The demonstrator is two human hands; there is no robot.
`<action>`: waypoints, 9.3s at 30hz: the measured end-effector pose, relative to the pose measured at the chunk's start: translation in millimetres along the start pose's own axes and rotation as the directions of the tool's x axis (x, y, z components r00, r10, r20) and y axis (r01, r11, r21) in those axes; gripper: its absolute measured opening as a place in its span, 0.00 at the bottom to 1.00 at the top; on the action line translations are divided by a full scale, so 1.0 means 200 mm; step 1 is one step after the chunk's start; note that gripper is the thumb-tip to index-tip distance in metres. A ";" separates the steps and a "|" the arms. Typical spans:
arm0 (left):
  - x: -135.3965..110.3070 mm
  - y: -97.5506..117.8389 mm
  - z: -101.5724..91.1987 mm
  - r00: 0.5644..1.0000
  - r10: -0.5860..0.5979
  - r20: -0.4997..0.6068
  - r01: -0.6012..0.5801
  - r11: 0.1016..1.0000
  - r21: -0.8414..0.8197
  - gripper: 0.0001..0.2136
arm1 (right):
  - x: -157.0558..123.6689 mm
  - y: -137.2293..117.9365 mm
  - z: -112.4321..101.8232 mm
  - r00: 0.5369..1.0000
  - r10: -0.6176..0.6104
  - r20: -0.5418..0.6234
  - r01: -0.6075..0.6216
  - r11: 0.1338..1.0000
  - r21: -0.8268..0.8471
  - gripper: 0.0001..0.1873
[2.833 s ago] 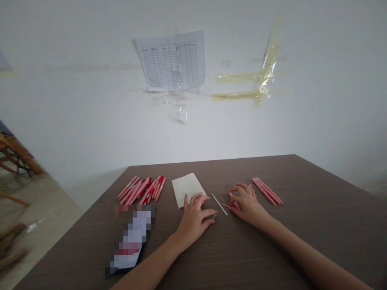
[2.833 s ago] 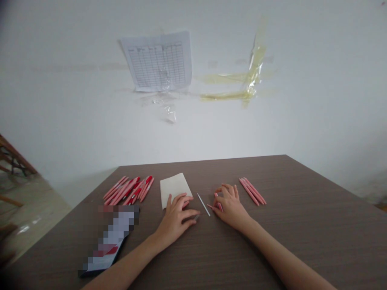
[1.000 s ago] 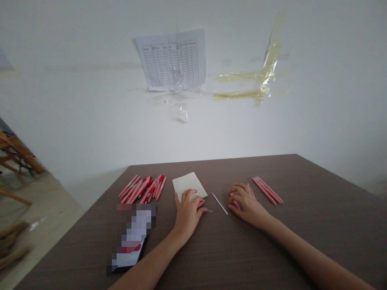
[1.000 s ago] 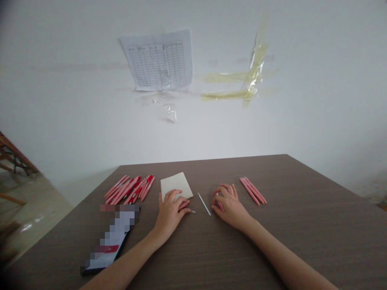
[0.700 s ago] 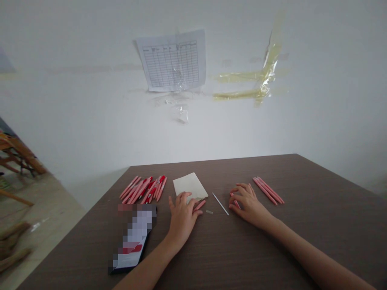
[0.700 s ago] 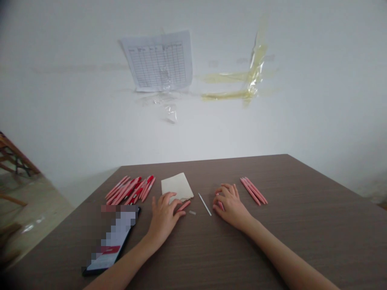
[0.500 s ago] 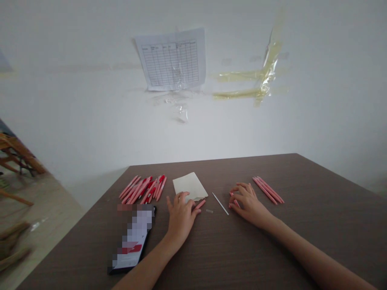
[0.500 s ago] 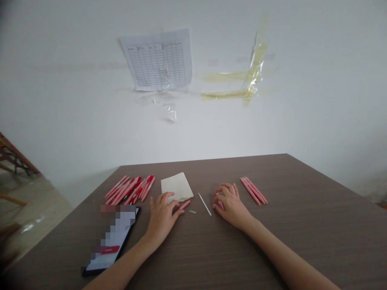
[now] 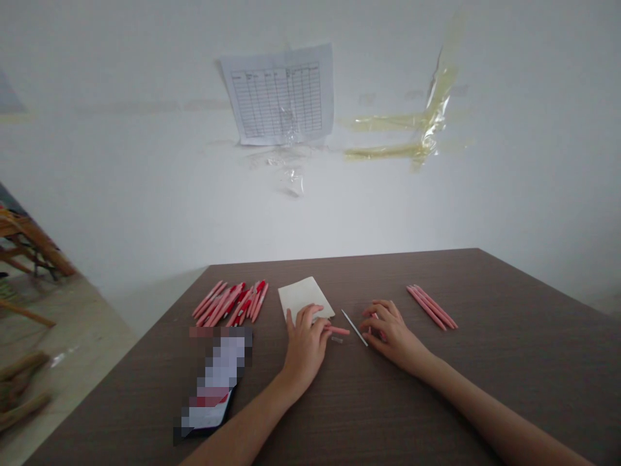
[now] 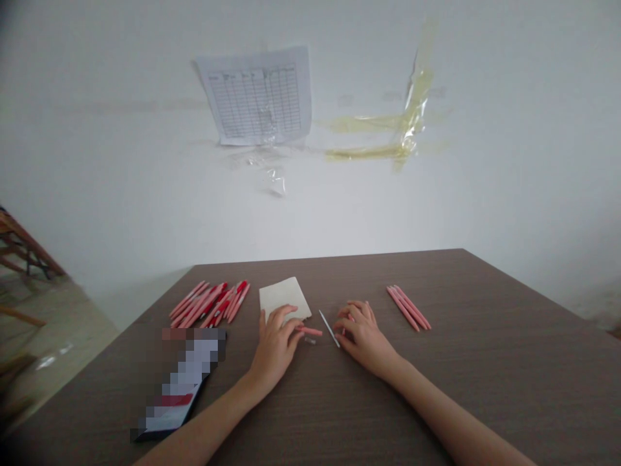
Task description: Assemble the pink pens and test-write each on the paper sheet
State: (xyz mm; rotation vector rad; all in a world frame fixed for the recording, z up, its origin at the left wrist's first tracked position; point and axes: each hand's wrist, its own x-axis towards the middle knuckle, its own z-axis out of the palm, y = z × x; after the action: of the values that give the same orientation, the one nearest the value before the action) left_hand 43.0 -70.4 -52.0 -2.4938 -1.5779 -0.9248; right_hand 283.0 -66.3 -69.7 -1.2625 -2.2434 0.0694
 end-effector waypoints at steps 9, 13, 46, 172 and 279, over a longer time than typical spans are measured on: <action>0.00 0.01 0.00 0.997 0.078 0.012 -0.077 0.996 -0.050 0.03 | 0.01 -0.05 0.02 0.999 -0.042 0.021 0.041 0.996 0.074 0.07; 0.00 0.01 0.01 0.995 0.099 -0.018 -0.100 0.993 -0.060 0.02 | 0.01 -0.04 0.03 0.999 -0.021 -0.025 0.022 0.997 0.068 0.05; 0.03 -0.07 0.03 0.975 -0.048 -0.217 0.014 0.988 -0.155 0.05 | 0.02 -0.05 0.01 0.999 -0.006 0.038 -0.002 0.978 0.207 0.05; -0.03 -0.05 0.03 0.981 0.114 0.157 -0.112 0.993 -0.022 0.08 | 0.01 0.02 -0.03 0.987 -0.012 -0.157 -0.013 0.988 -0.153 0.03; -0.05 -0.01 0.08 0.991 0.128 -0.023 -0.125 0.882 -0.454 0.03 | 0.02 -0.13 0.01 0.983 -0.171 -0.066 0.181 0.964 0.196 0.03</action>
State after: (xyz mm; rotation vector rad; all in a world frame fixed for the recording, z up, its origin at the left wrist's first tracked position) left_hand 45.0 -72.0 -71.6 -2.8566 -1.2943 -1.4063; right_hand 261.0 -77.5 -61.5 -0.9454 -2.2336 0.1925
